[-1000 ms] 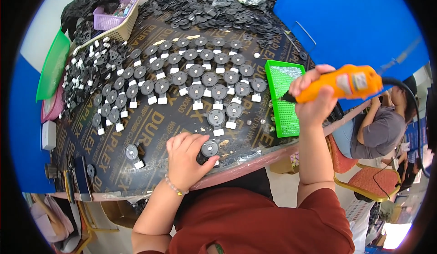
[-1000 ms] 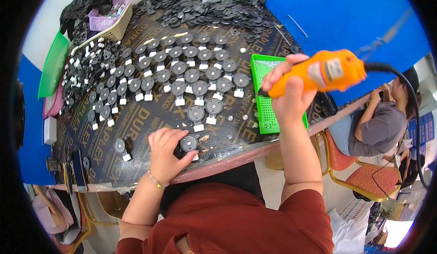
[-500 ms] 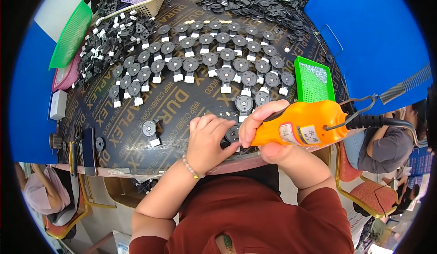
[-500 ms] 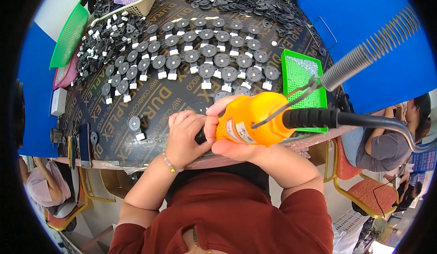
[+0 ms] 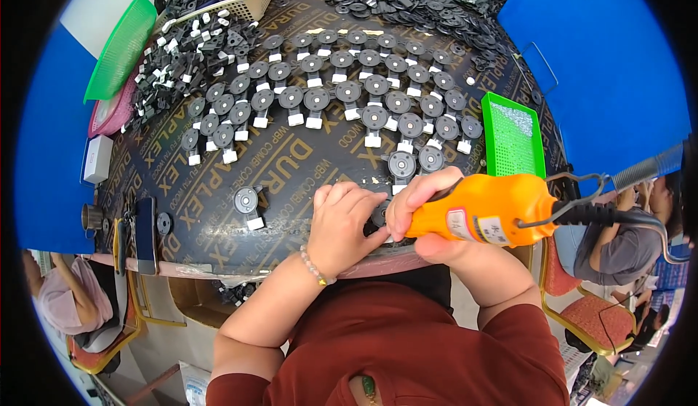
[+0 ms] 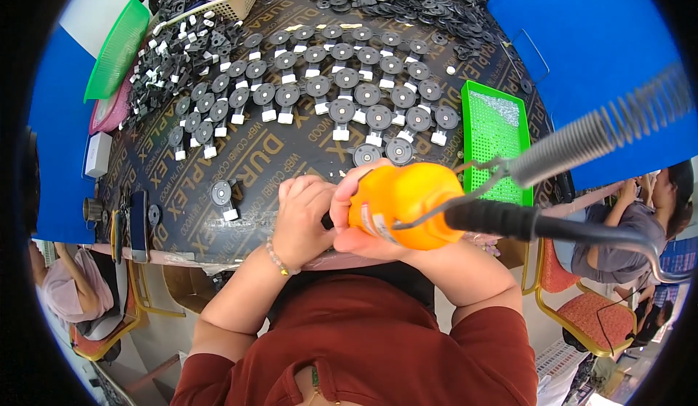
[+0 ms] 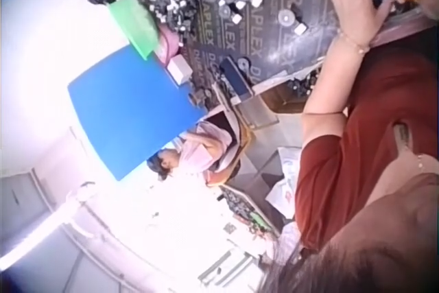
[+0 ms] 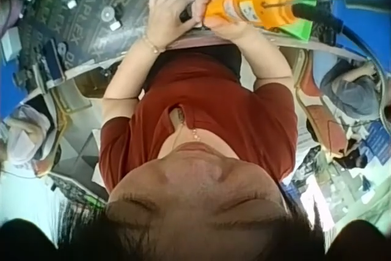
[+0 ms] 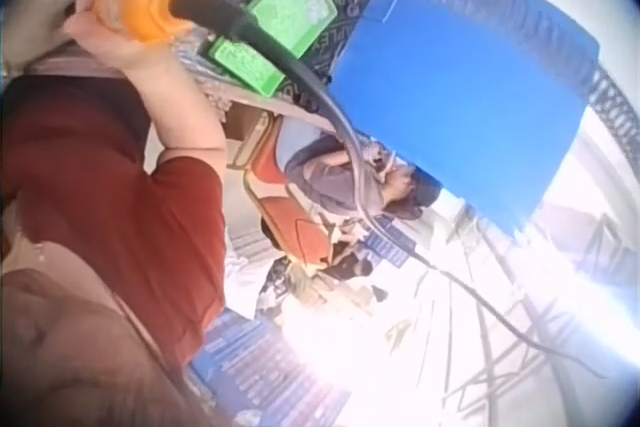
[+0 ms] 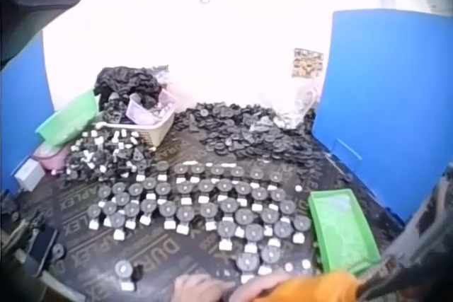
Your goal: Assembling small electronic components using an electric screwdriver on a factory workbench.
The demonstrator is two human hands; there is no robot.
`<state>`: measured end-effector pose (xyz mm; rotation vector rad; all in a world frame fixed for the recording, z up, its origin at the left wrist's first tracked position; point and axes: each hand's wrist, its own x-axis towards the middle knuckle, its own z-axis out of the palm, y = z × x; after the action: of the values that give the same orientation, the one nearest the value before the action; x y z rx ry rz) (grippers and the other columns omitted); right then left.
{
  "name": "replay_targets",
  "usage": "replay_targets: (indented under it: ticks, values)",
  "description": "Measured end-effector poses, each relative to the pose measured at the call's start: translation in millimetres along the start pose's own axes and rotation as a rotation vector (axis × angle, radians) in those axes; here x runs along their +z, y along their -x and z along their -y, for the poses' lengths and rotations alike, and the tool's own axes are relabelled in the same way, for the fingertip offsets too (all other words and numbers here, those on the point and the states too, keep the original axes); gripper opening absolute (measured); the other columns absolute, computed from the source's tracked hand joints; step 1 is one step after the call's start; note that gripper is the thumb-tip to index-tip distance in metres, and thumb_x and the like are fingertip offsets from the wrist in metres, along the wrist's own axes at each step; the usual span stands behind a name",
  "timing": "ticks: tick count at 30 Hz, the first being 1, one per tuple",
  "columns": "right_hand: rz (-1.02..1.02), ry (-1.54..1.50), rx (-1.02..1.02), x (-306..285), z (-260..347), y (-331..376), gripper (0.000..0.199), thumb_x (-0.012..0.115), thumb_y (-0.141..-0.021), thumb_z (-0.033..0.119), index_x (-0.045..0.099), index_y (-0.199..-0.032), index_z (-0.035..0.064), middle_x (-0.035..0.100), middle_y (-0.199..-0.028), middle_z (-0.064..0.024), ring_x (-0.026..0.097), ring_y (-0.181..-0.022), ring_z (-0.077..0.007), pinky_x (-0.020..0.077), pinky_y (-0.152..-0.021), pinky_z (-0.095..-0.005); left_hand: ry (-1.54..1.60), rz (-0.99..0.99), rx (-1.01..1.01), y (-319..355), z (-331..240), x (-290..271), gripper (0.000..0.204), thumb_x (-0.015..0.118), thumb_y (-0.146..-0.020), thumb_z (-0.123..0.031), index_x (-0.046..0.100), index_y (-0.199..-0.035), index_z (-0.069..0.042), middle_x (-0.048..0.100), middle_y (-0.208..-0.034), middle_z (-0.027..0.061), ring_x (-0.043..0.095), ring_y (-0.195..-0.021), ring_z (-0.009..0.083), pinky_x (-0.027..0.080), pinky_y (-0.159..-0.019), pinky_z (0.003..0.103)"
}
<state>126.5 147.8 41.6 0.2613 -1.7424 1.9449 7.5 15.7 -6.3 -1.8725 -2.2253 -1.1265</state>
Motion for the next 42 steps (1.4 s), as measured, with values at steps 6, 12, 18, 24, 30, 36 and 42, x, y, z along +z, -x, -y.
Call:
replay_targets:
  ticks: [6,12,18,24,30,36,42]
  values:
    - [-0.082,-0.061,0.025,3.1,5.2,-1.1,0.052,0.077,-0.077,0.036,0.045,-0.106,0.0074,0.057,-0.073,-0.0085,0.058,-0.062,-0.0195,0.0491,-0.06,-0.0342,-0.01,0.022,-0.01,-0.4,-1.0,-2.7,0.046,0.08,-0.062,-0.028,0.066,-0.102,-0.011,0.063,-0.1,0.0004,0.054,-0.098,0.0215,0.035,-0.087,0.038]
    - [-0.224,-0.019,-0.093,10.4,18.6,-4.4,0.06,0.068,-0.076,0.056,0.04,-0.103,0.0102,0.053,-0.068,-0.0043,0.056,-0.054,-0.0171,0.0499,-0.054,-0.0335,0.048,-0.051,0.045,-2.4,-4.9,-6.9,0.039,0.08,-0.064,-0.028,0.068,-0.099,-0.015,0.062,-0.105,-0.0023,0.053,-0.103,0.0217,0.034,-0.088,0.039]
    - [-0.234,-0.009,-0.104,17.1,24.5,-1.2,0.06,0.065,-0.078,0.057,0.039,-0.105,0.0105,0.053,-0.068,-0.0041,0.056,-0.054,-0.0169,0.0497,-0.053,-0.0321,0.032,-0.071,0.145,1.1,-1.1,-6.2,0.02,0.077,-0.068,-0.021,0.07,-0.086,-0.019,0.063,-0.094,-0.0071,0.053,-0.102,0.0194,0.032,-0.087,0.039]
    - [-0.228,-0.023,-0.168,10.3,18.9,-4.1,0.059,0.062,-0.082,0.057,0.038,-0.108,0.0095,0.054,-0.072,-0.0044,0.056,-0.053,-0.0165,0.0496,-0.052,-0.0309,0.057,-0.082,0.102,0.9,-1.8,-4.0,0.017,0.077,-0.069,-0.018,0.068,-0.083,-0.019,0.062,-0.09,-0.0072,0.054,-0.102,0.0187,0.031,-0.087,0.038]
    - [-0.217,-0.048,-0.269,12.9,13.8,-6.4,0.062,0.062,-0.081,0.059,0.038,-0.109,0.0082,0.053,-0.072,-0.0044,0.055,-0.052,-0.0157,0.0497,-0.049,-0.0299,0.072,-0.089,0.106,2.7,-0.6,-5.0,0.016,0.076,-0.07,-0.018,0.067,-0.084,-0.018,0.062,-0.09,-0.007,0.054,-0.103,0.0177,0.031,-0.086,0.037]
    - [-0.257,-0.038,-0.166,12.7,11.6,-2.1,0.06,0.065,-0.08,0.057,0.04,-0.108,0.0101,0.054,-0.07,-0.0045,0.055,-0.052,-0.0169,0.0493,-0.05,-0.0316,0.047,-0.021,0.07,0.3,-5.0,-8.9,0.039,0.079,-0.067,-0.026,0.066,-0.102,-0.013,0.062,-0.105,-0.0014,0.051,-0.111,0.0218,0.031,-0.092,0.04]
    - [-0.196,-0.042,-0.115,8.7,6.2,-2.4,0.06,0.068,-0.08,0.054,0.041,-0.108,0.0085,0.053,-0.069,-0.0067,0.055,-0.053,-0.0178,0.0496,-0.051,-0.0319,-0.013,0.032,-0.009,0.5,-4.9,-4.9,0.062,0.081,-0.063,-0.032,0.061,-0.117,-0.009,0.059,-0.118,0.0033,0.049,-0.117,0.0252,0.031,-0.096,0.043]
